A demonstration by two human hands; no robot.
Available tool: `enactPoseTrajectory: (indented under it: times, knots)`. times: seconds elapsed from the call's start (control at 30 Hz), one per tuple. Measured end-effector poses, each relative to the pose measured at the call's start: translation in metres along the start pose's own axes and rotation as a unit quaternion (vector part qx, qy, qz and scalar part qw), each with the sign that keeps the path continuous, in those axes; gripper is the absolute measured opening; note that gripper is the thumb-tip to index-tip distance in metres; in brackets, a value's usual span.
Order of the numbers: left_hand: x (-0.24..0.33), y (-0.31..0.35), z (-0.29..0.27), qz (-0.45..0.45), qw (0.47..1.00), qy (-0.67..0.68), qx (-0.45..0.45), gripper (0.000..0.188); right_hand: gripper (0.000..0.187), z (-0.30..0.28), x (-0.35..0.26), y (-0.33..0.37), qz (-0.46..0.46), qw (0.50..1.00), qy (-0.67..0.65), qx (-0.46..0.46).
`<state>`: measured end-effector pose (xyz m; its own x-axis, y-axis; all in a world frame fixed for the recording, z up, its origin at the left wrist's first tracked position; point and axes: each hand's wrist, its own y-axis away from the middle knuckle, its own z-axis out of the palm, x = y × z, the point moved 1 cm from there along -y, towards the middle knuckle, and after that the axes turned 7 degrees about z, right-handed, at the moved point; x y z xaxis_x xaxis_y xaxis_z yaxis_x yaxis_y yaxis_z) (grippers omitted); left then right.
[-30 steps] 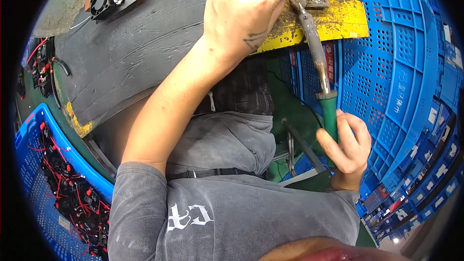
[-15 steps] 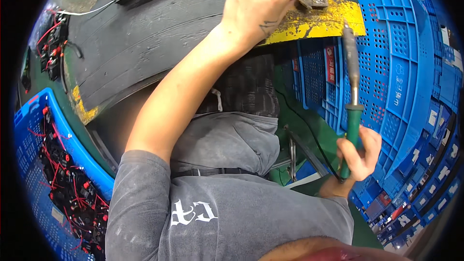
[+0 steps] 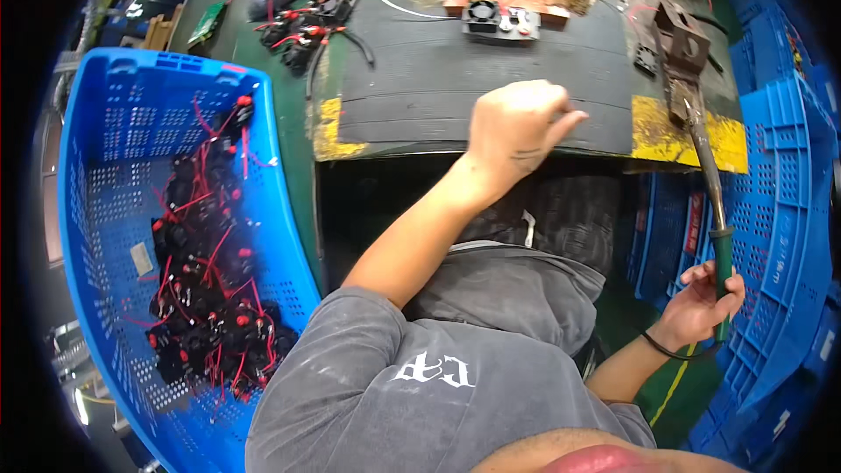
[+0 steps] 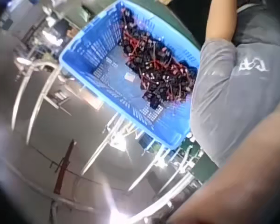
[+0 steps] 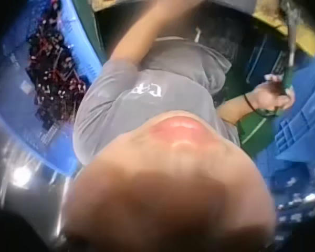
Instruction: Soldering wires onto a small electronic component with a cooling fan.
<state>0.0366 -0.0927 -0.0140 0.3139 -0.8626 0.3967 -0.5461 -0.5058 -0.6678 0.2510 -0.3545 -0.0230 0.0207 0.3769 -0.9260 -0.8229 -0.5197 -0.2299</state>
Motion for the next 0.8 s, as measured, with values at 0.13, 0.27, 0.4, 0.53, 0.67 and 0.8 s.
enactPoseTrajectory:
  times: [0.13, 0.27, 0.4, 0.53, 0.67, 0.8]
  knots:
    - [-0.041, 0.039, -0.084, -0.147, 0.983, -0.111, -0.002, 0.021, 0.034, 0.02, 0.016, -0.014, 0.056, 0.987, -0.132, -0.068]
    - [-0.073, 0.053, -0.142, -0.239, 0.954, -0.161, 0.079, 0.011, 0.032, 0.02, 0.026, -0.023, 0.12, 0.984, -0.129, -0.041]
    - [-0.106, 0.063, -0.17, -0.267, 0.943, -0.182, 0.078, 0.023, 0.041, 0.049, 0.043, -0.029, 0.153, 0.976, -0.137, -0.066]
    - [-0.11, 0.035, -0.159, -0.27, 0.947, -0.166, 0.058, 0.017, 0.044, 0.064, 0.06, -0.03, 0.189, 0.976, -0.089, -0.058]
    - [-0.128, 0.017, -0.152, -0.204, 0.958, -0.198, 0.045, 0.015, 0.044, 0.076, 0.071, -0.033, 0.189, 0.975, -0.092, -0.065]
    - [-0.164, 0.007, -0.177, -0.188, 0.944, -0.272, 0.005, 0.023, 0.042, 0.092, 0.076, -0.034, 0.228, 0.966, -0.117, -0.027]
